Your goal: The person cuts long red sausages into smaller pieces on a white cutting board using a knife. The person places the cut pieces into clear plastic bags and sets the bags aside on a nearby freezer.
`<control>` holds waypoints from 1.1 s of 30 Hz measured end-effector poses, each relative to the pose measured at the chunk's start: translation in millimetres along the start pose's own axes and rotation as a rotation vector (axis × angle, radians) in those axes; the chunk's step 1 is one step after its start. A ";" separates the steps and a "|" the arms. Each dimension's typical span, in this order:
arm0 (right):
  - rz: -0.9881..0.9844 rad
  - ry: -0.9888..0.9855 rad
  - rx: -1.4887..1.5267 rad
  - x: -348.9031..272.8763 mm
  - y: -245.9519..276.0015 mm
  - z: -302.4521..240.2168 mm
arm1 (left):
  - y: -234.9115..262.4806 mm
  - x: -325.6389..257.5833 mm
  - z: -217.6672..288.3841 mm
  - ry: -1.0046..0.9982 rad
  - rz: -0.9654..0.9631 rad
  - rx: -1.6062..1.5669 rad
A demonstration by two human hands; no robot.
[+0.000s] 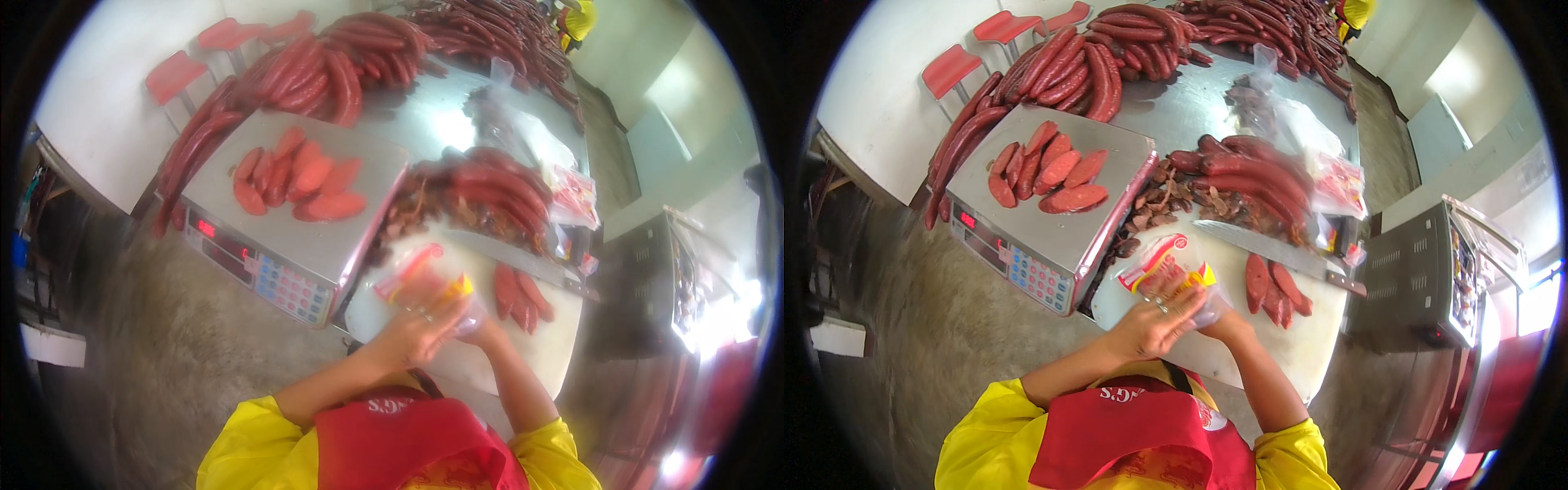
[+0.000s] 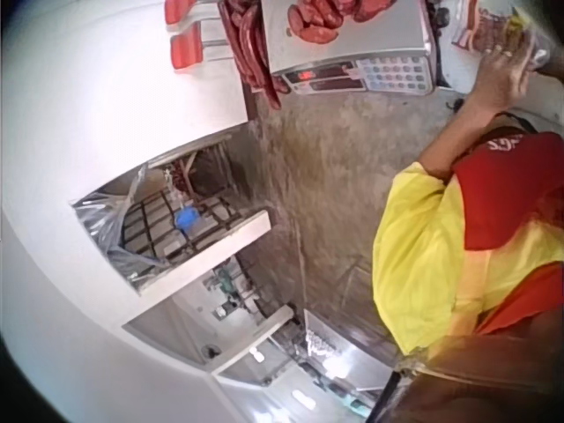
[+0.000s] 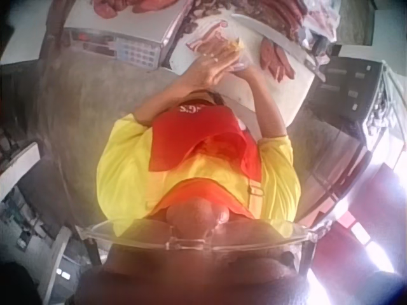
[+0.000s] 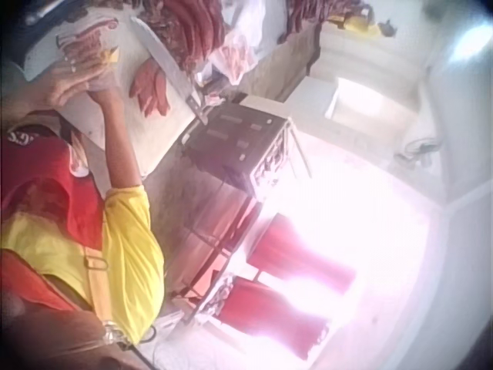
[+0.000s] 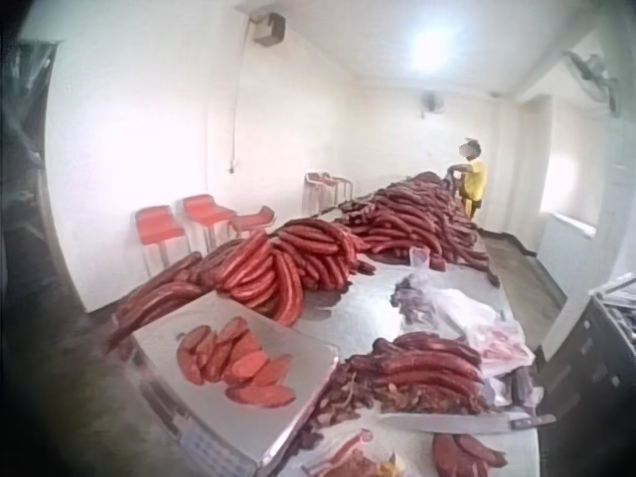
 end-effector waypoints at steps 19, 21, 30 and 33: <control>0.493 0.319 -0.485 144.1 2.3 -164.1 | -25.3 9.9 -19.5 0.198 -0.132 0.038; 0.435 0.293 -0.323 150.9 -15.0 -156.9 | -28.3 5.0 -20.9 0.223 -0.216 -0.028; 0.348 -0.117 0.528 -14.1 72.1 -108.9 | -20.5 9.4 -19.1 0.245 -0.012 -0.149; 0.571 -0.176 0.946 -76.4 65.9 -59.2 | -18.2 7.4 -26.6 0.353 -0.128 -0.259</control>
Point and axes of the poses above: each hand's wrist, its own x-axis towards the middle knuckle, its own y-axis out of the back of the hand, z = x × y, the point moved 3 cm from there along x, towards the middle knuckle, and after that the axes turned 1 degree about -y, right-handed, at the moved point
